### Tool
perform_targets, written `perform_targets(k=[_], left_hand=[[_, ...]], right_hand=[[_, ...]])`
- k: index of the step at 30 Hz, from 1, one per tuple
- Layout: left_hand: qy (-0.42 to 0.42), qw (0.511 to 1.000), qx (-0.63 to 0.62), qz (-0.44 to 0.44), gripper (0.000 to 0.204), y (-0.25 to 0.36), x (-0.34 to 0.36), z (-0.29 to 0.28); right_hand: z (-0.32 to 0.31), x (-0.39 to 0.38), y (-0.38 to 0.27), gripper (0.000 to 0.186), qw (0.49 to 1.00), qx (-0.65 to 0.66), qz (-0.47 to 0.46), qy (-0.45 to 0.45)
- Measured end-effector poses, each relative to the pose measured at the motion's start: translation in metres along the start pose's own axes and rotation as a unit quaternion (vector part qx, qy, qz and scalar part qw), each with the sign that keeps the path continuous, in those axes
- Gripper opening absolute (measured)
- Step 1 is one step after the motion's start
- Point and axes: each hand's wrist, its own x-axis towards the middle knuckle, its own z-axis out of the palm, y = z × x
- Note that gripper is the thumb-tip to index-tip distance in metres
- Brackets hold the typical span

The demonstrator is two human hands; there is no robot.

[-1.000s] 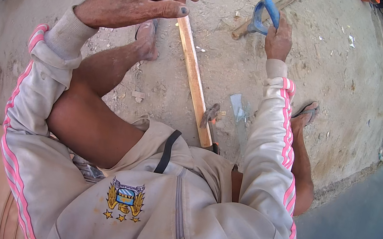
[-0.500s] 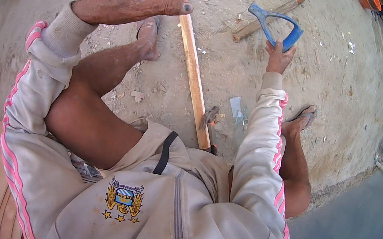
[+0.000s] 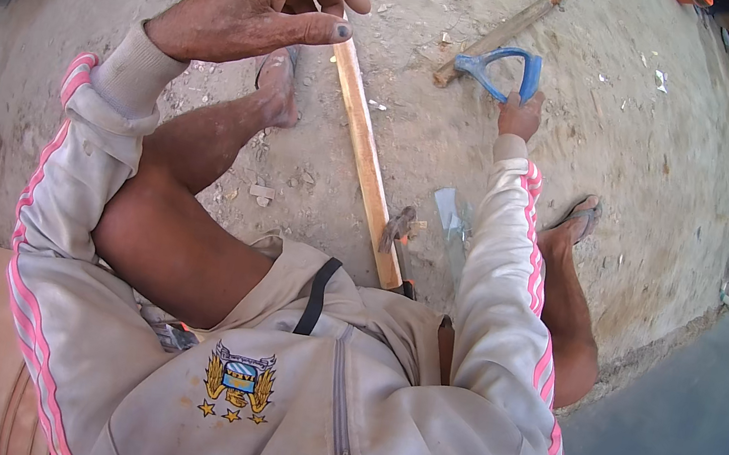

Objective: The person holds a blue metal handle and repeatedly strikes it with a hammer to adjust or secure a component. The person then uses their fingers to manipulate the interior of the handle.

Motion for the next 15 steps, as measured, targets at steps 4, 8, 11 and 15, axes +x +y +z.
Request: perform_targets(k=[4, 8, 11, 15], left_hand=[[0.01, 0.999, 0.035, 0.001, 0.037, 0.004, 0.003, 0.002], [0.065, 0.994, 0.06, 0.067, 0.033, 0.019, 0.012, 0.016], [0.11, 0.983, 0.083, 0.122, 0.029, 0.046, 0.019, 0.04], [0.15, 0.959, 0.121, 0.206, 0.031, 0.082, 0.018, 0.059]], right_hand=[[-0.026, -0.001, -0.035, 0.035, 0.98, 0.166, 0.064, -0.087], [-0.061, -0.053, -0.085, 0.037, 0.818, 0.493, 0.136, -0.263], [-0.072, -0.088, -0.114, 0.04, 0.751, 0.562, 0.119, -0.326], [-0.08, -0.122, -0.147, 0.038, 0.709, 0.597, 0.101, -0.362]])
